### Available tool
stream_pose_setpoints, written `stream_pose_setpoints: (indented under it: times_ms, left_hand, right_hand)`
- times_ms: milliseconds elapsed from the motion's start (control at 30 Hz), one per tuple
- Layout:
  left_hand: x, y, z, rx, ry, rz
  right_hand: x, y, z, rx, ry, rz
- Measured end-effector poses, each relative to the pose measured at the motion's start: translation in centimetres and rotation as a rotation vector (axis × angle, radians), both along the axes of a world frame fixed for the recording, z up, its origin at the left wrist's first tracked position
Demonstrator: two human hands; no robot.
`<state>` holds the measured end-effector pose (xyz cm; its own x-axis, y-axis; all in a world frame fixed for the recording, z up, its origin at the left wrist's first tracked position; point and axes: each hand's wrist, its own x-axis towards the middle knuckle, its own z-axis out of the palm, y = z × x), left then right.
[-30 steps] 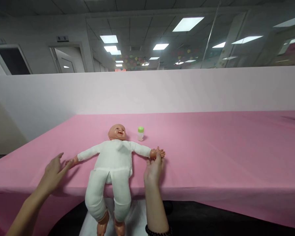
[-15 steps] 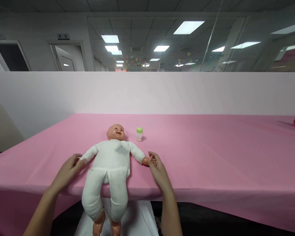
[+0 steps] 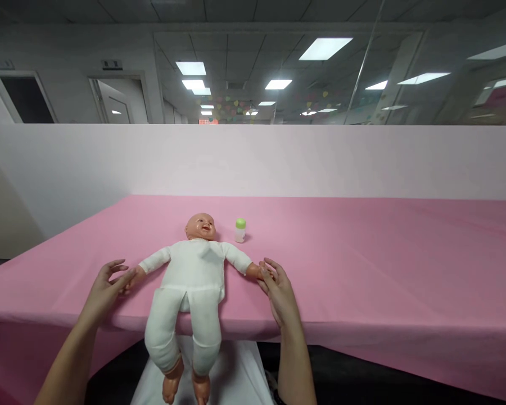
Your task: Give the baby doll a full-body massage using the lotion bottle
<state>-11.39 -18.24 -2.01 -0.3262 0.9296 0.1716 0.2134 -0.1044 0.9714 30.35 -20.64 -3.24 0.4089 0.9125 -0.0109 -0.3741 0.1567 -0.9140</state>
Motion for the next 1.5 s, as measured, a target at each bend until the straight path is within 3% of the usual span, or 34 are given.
stream_pose_setpoints:
  times_ms: [167,367,600,700,867,1133,1500]
  left_hand:
    - [-0.2,-0.3,0.4,-0.04,-0.066,-0.049]
    - [-0.9,-0.2,-0.1,-0.035,-0.011,-0.134]
    - [-1.2,0.4,-1.1,-0.005,-0.062,-0.116]
    - [-0.9,0.3,-1.0,0.005,-0.147,-0.133]
    - [-0.6,-0.3,-0.3,-0.037,-0.057,-0.152]
    - [-0.9,0.5,-0.8,0.014,-0.2,-0.125]
    - [-1.5,0.9,-1.9,0.01,-0.088,-0.119]
  right_hand:
    - [0.1,0.2,-0.5,0.028,-0.008,-0.013]
    - [-0.4,0.3,-0.4,-0.002,-0.12,-0.044]
    - [-0.3,0.4,-0.7,0.027,-0.121,-0.028]
    - [-0.2,0.2,-0.6,0.048,-0.138,-0.021]
    - [-0.3,0.0,-0.5,0.031,-0.246,-0.056]
    - [-0.3,0.1,-0.7,0.031,-0.164,-0.056]
    - [-0.4,0.2,-0.8,0.037,-0.16,-0.078]
